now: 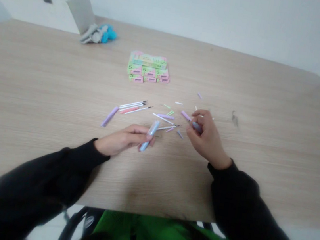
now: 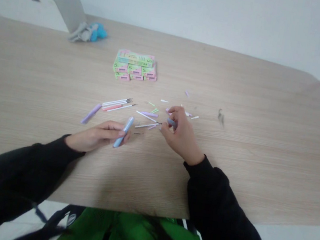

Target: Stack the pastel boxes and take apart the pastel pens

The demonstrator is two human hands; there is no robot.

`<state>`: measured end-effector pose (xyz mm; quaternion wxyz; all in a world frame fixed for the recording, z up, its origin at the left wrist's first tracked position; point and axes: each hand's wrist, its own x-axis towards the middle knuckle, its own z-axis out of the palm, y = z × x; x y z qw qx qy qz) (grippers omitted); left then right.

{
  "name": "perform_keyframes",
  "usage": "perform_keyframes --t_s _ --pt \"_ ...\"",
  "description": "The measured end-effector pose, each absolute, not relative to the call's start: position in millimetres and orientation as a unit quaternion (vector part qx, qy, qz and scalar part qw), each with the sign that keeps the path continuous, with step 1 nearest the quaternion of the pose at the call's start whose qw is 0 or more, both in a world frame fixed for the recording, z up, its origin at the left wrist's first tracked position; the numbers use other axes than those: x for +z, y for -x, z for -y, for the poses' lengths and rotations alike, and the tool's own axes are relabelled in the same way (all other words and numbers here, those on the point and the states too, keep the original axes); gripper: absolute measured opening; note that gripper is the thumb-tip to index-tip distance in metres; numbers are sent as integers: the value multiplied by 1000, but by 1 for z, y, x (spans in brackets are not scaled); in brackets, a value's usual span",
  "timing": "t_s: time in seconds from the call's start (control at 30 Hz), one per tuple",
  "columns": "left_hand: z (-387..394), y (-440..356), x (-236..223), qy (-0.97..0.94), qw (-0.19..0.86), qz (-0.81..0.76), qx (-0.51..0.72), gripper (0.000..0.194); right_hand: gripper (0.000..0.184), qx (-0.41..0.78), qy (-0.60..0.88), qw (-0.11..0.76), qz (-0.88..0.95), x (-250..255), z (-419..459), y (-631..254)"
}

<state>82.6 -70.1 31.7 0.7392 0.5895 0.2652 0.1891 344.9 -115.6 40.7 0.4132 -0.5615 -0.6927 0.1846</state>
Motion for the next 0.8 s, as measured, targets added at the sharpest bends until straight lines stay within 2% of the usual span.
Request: perform_keyframes --t_s 0.07,0.2,0.4,0.53,0.8 --pt "66 -80 31 -547 744 -295 245 27 31 174 606 393 670 35 108 -358" --pt "58 -78 32 -496 728 -354 313 21 22 180 648 300 677 19 98 -372" --pt "55 -77 36 -510 706 -368 327 18 47 133 607 262 738 8 97 -367" --pt "52 -76 32 -507 700 -380 330 18 41 97 628 243 733 5 98 -366" --pt "47 -75 23 -543 691 -391 273 22 35 98 673 215 701 7 101 -363"
